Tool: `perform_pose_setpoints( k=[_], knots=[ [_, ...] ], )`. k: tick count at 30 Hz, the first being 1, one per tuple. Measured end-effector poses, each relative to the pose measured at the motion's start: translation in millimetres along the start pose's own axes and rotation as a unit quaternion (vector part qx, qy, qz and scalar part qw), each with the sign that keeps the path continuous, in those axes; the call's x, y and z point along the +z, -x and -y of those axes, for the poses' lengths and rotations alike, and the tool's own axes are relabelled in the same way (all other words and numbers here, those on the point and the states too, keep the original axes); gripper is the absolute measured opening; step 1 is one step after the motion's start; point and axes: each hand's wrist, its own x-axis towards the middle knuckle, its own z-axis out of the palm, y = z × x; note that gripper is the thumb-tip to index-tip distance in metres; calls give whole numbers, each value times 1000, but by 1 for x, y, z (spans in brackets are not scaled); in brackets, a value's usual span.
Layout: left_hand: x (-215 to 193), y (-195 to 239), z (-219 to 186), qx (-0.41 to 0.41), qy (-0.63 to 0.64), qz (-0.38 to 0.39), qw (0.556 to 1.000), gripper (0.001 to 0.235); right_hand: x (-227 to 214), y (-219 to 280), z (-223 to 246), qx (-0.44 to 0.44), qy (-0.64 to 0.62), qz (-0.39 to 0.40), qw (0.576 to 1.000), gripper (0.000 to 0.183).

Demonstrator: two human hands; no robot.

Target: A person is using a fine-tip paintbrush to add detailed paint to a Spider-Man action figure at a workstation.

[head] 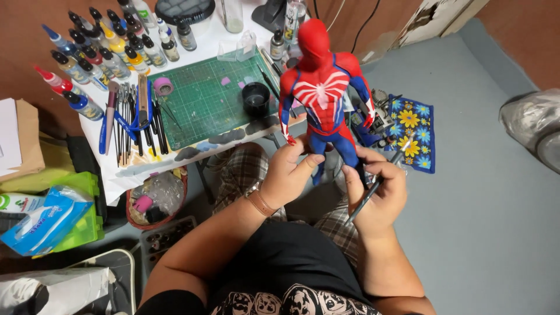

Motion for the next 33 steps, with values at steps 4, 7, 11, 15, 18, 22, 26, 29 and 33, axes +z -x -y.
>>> perform_pose_setpoints(
  k=[4, 7, 11, 15, 18, 22, 26, 29, 33],
  knots=[
    [-11, -9, 0, -26, -23, 25, 999, 22, 8, 5, -29, 66, -129, -30, 989, 39],
    [-15, -24, -45, -38, -25, 34, 998, 30, 18, 7, -40, 97, -172, -34, 980, 39],
    [-18, -26, -66, -123, -58, 40, 990, 38, 21, 4, -42, 133, -205, -21, 969, 39],
    [-16, -25, -67, -186, -57, 38, 980, 43, 23, 6, -46, 151, -224, -16, 963, 39],
    [-16, -27, -74, -215, -70, 37, 973, 45, 24, 5, -46, 159, -221, -15, 962, 39],
    [-17, -24, -65, -228, -63, 35, 971, 44, 23, 7, -50, 171, -235, -8, 957, 39],
    [-15, -28, -73, -226, -68, 36, 971, 44, 25, 8, -55, 169, -230, -7, 958, 39],
    [-18, -27, -59, -228, -64, 25, 971, 42, 26, 7, -53, 166, -237, -5, 957, 38],
    [-37, -31, -39, -175, -18, 22, 984, 35, 22, 8, -58, 113, -236, 2, 965, 37]
  ],
)
